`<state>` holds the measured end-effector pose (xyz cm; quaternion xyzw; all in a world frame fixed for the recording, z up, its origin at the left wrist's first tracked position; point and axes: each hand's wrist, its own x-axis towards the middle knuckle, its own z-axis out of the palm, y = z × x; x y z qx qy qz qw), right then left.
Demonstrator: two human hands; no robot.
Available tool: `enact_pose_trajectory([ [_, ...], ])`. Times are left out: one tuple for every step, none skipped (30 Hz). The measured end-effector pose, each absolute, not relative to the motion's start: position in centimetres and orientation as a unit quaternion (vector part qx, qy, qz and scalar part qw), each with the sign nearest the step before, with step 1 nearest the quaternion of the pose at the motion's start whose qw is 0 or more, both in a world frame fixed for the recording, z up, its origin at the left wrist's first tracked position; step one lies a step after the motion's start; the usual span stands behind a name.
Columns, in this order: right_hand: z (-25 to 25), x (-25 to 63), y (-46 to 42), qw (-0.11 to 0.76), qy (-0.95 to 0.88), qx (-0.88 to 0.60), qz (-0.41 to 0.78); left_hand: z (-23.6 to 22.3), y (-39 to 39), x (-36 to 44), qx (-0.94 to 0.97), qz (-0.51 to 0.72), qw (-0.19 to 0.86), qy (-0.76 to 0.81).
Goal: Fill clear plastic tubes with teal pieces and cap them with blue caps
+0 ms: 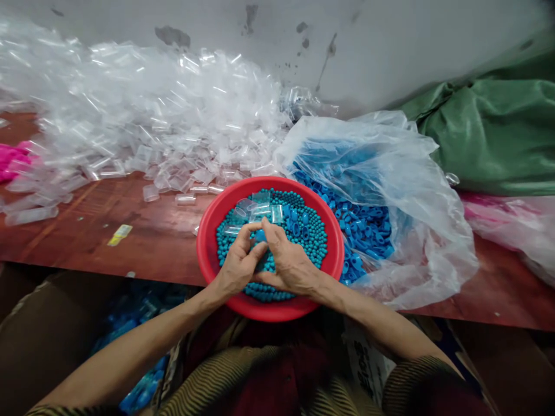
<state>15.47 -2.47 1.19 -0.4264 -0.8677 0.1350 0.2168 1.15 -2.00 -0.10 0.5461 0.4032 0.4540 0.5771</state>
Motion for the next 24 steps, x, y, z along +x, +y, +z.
enact_pose_trajectory([
  [1.1,15.7,-2.2,0.235,-0.865,-0.415,0.157,0.0,-1.9,0.9,0.539,0.442,0.593,0.404],
  [1.0,16.0,-2.0,0.248,-0.862,-0.406,0.176,0.0,-1.8,0.7,0.531,0.432,0.607,0.404],
  [0.8,16.3,-1.8,0.256,-0.860,-0.400,0.189,0.1,-1.7,0.6,0.520,0.426,0.620,0.404],
  [0.6,16.5,-1.7,0.259,-0.859,-0.395,0.195,0.2,-1.7,0.5,0.506,0.425,0.633,0.402],
  [0.4,16.6,-1.7,0.259,-0.862,-0.390,0.195,0.2,-1.7,0.5,0.491,0.427,0.645,0.401],
  [0.3,16.7,-1.7,0.257,-0.866,-0.385,0.189,0.2,-1.7,0.6,0.478,0.429,0.654,0.401],
  [0.1,16.7,-1.8,0.255,-0.870,-0.381,0.181,0.2,-1.7,0.8,0.470,0.434,0.655,0.401],
  [0.0,16.6,-1.9,0.255,-0.873,-0.380,0.170,0.2,-1.7,1.0,0.472,0.439,0.651,0.402],
  [0.0,16.4,-2.1,0.257,-0.873,-0.383,0.160,0.1,-1.6,1.2,0.480,0.443,0.640,0.404],
  [0.1,16.1,-2.2,0.260,-0.870,-0.391,0.150,0.2,-1.6,1.4,0.494,0.447,0.623,0.409],
  [0.2,15.8,-2.4,0.263,-0.865,-0.403,0.141,0.2,-1.6,1.6,0.511,0.448,0.604,0.416],
  [0.4,15.4,-2.5,0.266,-0.860,-0.415,0.136,0.4,-1.6,1.6,0.526,0.448,0.585,0.425],
  [0.6,15.1,-2.5,0.266,-0.856,-0.423,0.136,0.6,-1.6,1.5,0.541,0.446,0.565,0.436],
  [0.9,14.8,-2.6,0.263,-0.855,-0.423,0.142,1.0,-1.7,1.3,0.555,0.441,0.547,0.446],
  [1.1,14.7,-2.5,0.257,-0.859,-0.415,0.153,1.4,-1.7,0.8,0.568,0.432,0.533,0.455],
  [1.3,14.6,-2.4,0.247,-0.866,-0.401,0.165,1.8,-1.8,0.1,0.577,0.418,0.525,0.465],
  [1.4,14.7,-2.3,0.234,-0.874,-0.388,0.174,2.3,-1.8,-0.9,0.584,0.404,0.517,0.479],
  [1.4,15.0,-2.1,0.216,-0.881,-0.380,0.181,2.6,-1.8,-2.2,0.587,0.389,0.507,0.497],
  [1.3,15.4,-1.9,0.194,-0.884,-0.384,0.185,2.8,-1.7,-3.6,0.586,0.379,0.488,0.524],
  [1.1,16.0,-1.7,0.171,-0.883,-0.396,0.187,2.8,-1.6,-5.2,0.586,0.378,0.452,0.556],
  [0.9,16.6,-1.5,0.147,-0.878,-0.414,0.189,2.6,-1.3,-7.0,0.583,0.380,0.411,0.589],
  [0.6,17.3,-1.3,0.125,-0.873,-0.430,0.194,2.2,-1.0,-8.7,0.580,0.376,0.376,0.617],
  [0.4,17.9,-1.1,0.107,-0.869,-0.440,0.197,1.7,-0.6,-10.3,0.574,0.360,0.359,0.642],
  [0.1,18.5,-1.0,0.092,-0.869,-0.445,0.198,1.1,-0.1,-11.6,0.576,0.338,0.344,0.660],
])
